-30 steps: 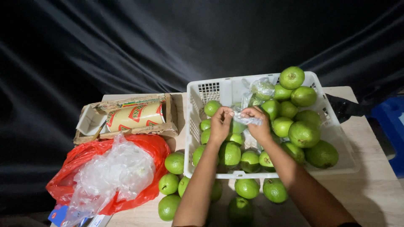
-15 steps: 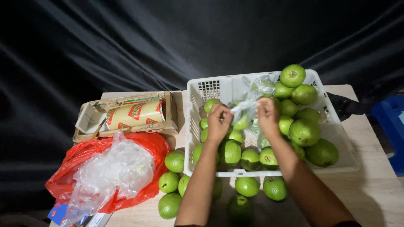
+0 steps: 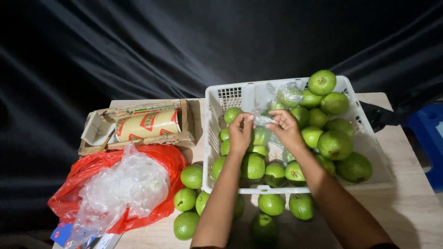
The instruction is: Picking guavas from a crate and placing them into individual plastic bags for packaging.
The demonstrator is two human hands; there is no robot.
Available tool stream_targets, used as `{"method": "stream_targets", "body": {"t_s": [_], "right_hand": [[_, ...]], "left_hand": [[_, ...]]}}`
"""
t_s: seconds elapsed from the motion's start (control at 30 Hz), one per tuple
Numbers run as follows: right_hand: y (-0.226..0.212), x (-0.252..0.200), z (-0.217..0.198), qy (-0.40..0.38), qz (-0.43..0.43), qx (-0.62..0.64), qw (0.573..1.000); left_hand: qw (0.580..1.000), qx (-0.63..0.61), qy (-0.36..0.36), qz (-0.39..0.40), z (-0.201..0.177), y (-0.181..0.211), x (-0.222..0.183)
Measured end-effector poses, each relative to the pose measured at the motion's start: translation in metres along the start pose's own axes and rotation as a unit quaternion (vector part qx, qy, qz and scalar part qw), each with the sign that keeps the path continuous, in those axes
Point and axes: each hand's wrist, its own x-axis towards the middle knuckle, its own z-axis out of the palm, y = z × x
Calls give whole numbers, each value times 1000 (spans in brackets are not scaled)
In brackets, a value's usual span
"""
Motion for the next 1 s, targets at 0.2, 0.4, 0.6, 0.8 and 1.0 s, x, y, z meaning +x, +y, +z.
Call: {"method": "stream_targets", "body": {"t_s": [0.2, 0.4, 0.6, 0.8, 1.0], "right_hand": [[14, 4, 1, 37, 70, 63, 995], [-2, 10, -6, 47, 139, 294, 944], [20, 17, -14, 21, 166, 332, 928], [41, 19, -17, 25, 167, 331, 928], [23, 20, -17, 57, 143, 368, 917]], "left_hand": [[997, -60, 11, -46, -2, -9, 4], [999, -21, -3, -46, 6, 1, 2], [997, -35, 54, -41, 6, -4, 4], [985, -115, 116, -52, 7, 20, 3], [948, -269, 117, -124, 7, -9, 14]]}}
